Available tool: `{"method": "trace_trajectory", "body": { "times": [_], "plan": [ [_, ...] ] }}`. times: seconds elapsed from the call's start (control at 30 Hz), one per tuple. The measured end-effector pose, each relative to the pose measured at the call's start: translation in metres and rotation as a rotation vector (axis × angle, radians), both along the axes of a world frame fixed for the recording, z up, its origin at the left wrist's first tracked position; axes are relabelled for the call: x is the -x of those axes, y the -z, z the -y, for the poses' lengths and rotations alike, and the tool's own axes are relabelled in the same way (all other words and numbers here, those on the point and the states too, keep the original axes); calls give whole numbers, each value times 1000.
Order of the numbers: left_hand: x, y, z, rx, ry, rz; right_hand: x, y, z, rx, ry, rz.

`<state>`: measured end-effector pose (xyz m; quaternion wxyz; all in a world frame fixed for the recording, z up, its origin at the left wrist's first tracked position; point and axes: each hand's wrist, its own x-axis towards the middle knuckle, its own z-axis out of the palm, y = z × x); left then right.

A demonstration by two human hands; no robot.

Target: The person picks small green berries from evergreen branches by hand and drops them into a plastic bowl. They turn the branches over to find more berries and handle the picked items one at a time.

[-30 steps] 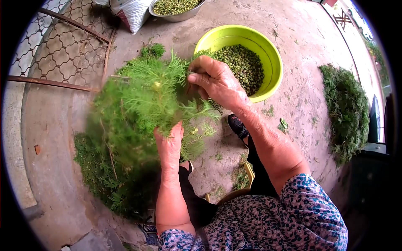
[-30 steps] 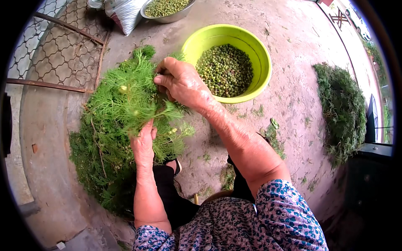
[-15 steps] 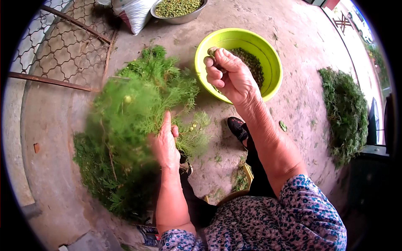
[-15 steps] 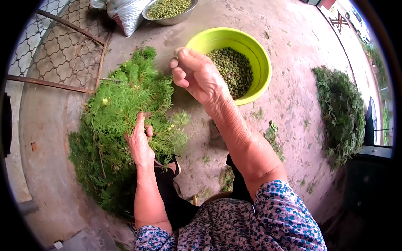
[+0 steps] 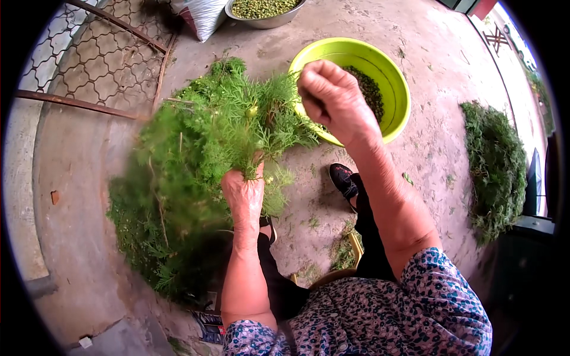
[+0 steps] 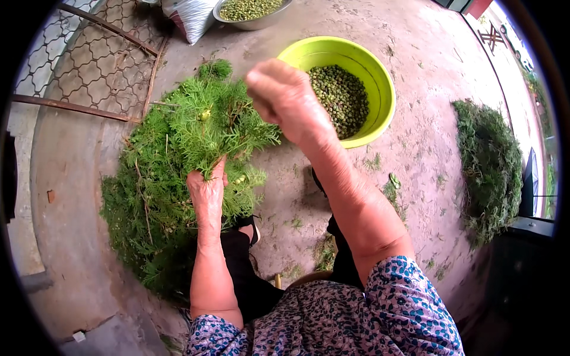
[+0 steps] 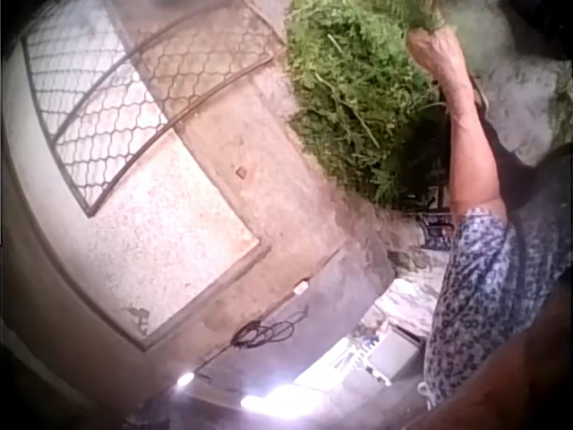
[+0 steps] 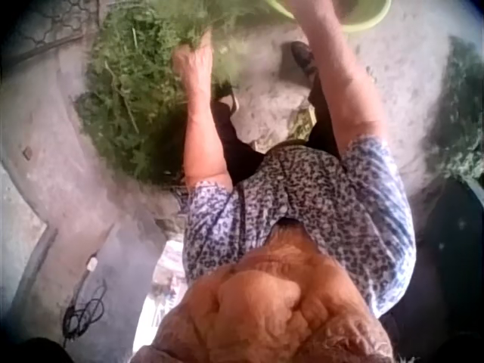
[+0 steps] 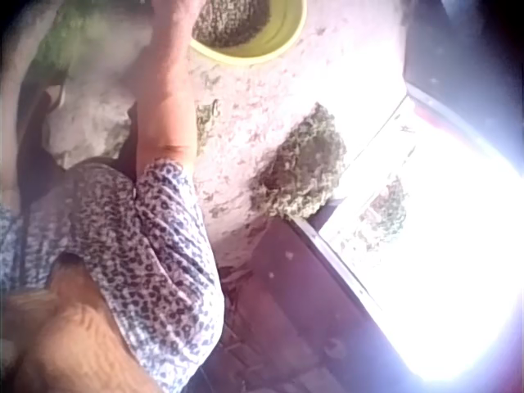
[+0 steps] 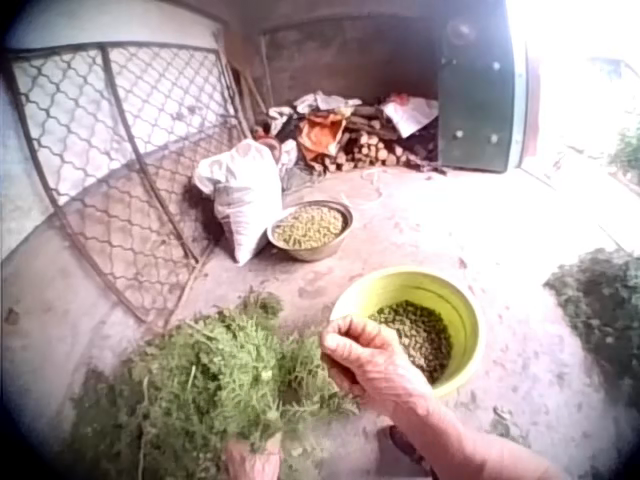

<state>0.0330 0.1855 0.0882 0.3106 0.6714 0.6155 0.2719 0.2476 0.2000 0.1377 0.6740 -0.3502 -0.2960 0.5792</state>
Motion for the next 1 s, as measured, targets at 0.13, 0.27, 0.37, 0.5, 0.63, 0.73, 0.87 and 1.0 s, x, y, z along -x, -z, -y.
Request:
{"method": "trace_trajectory", "body": {
  "times": [0.13,0.27,0.37,0.5,0.63,0.73,0.87,1.0],
  "plan": [
    [-5,-7,5,-11,-3,-82,28,-16,4,-115,33,702],
    [-9,-12,10,-58,60,-269,37,-2,2,-216,109,917],
    [-9,-8,11,-94,78,-232,41,7,-1,-274,252,979],
    [-6,-7,11,-194,100,-96,44,18,-1,-148,390,800],
    [1,-11,19,-18,149,-1,3,5,-8,65,459,316],
    [10,-4,19,104,72,132,-10,2,-7,58,270,-68],
    [2,-14,13,-25,69,-291,0,6,-1,78,70,-283],
    [0,-18,12,-75,-4,-238,0,5,1,47,-52,-315]
  ]
}}
